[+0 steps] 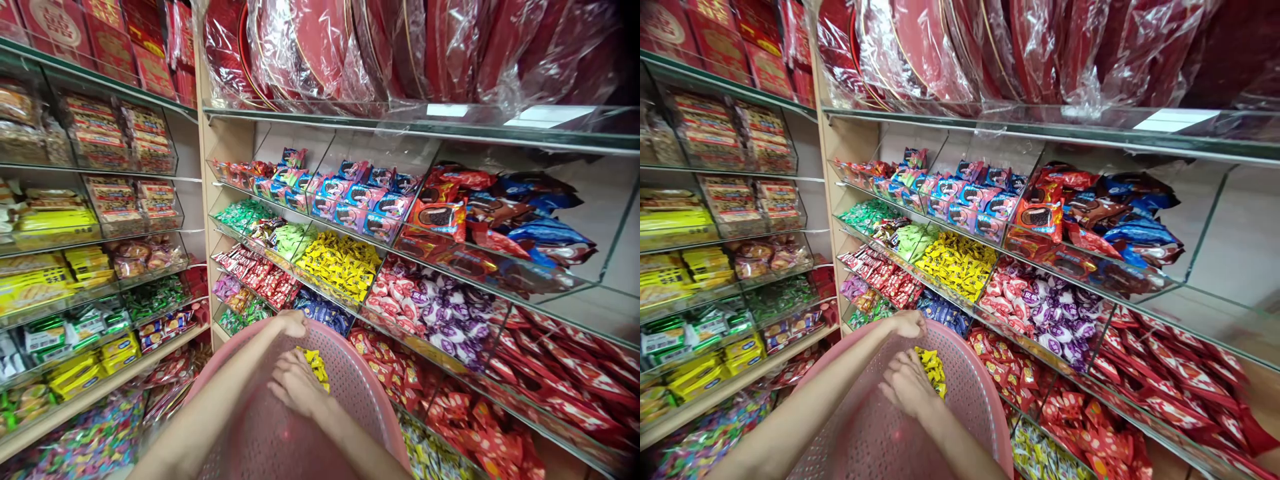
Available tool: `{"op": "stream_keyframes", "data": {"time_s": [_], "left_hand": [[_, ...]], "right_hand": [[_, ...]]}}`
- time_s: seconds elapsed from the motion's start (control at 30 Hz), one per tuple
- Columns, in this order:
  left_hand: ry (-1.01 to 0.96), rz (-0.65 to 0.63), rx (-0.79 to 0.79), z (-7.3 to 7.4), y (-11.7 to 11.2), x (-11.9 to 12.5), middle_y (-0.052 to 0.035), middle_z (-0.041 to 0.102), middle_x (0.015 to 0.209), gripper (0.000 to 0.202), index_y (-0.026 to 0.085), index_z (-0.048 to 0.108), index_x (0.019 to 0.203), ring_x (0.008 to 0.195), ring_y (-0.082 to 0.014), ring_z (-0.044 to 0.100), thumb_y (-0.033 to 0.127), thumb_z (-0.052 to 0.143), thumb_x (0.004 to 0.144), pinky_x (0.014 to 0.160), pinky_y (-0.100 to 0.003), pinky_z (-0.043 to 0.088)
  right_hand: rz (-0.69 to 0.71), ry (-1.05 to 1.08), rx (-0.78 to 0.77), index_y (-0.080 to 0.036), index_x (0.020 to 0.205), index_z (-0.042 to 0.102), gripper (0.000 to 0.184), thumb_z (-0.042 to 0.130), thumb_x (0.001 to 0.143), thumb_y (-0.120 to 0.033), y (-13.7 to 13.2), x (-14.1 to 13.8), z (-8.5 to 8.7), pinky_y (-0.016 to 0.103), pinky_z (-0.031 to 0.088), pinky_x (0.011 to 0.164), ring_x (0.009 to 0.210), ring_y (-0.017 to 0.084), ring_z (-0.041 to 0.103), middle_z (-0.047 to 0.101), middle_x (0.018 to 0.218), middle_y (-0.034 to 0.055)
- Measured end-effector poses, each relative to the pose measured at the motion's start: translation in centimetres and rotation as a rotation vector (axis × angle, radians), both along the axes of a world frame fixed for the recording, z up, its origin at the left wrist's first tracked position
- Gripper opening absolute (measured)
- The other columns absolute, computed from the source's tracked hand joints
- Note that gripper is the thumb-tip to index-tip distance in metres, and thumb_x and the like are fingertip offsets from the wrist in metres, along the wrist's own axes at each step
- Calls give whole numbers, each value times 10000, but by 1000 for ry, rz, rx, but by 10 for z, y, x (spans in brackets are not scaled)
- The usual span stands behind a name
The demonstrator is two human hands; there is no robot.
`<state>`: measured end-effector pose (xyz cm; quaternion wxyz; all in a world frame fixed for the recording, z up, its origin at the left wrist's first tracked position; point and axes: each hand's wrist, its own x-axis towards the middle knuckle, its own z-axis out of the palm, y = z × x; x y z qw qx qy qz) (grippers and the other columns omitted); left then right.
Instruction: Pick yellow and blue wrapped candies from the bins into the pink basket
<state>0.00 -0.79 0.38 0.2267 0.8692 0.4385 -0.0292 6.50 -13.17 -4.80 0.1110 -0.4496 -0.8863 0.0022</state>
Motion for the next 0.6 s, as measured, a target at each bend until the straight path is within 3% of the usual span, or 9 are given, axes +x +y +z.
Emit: {"op": "stream_keyframes", "data": {"time_s": [0.2, 0.33, 0.43, 0.6], "left_hand": [[53, 5, 12, 3, 1, -4, -17, 648, 746, 277, 190, 682, 790, 731, -177, 581, 319, 557, 580, 622, -230, 432], [13, 24, -32, -1, 2, -4, 5, 650, 734, 270, 220, 692, 768, 695, -162, 580, 269, 550, 544, 578, -208, 418], [-15, 26, -20, -4, 3, -6, 16, 647, 712, 259, 230, 695, 739, 688, -158, 577, 271, 544, 533, 578, -208, 412], [-31, 40, -3, -5, 4, -14, 17, 644, 698, 270, 238, 696, 735, 678, -152, 569, 297, 523, 536, 584, -212, 404]], "right_hand": [[-293, 168, 252, -176, 748, 612, 278, 360, 854, -224, 19, 34, 88, 268, 332, 781, 817, 161, 481, 600, 773, 45], [-515, 140, 412, -163, 889, 609, 246, 376, 846, -228, 52, 64, 136, 299, 323, 813, 915, 199, 444, 568, 916, 88], [-658, 21, 363, -172, 958, 608, 223, 470, 799, -247, 79, 76, 152, 326, 329, 795, 976, 231, 419, 535, 1019, 109], [-782, -51, 181, -172, 866, 645, 186, 561, 742, -283, 111, 81, 150, 326, 337, 769, 965, 241, 456, 579, 971, 104]]}}
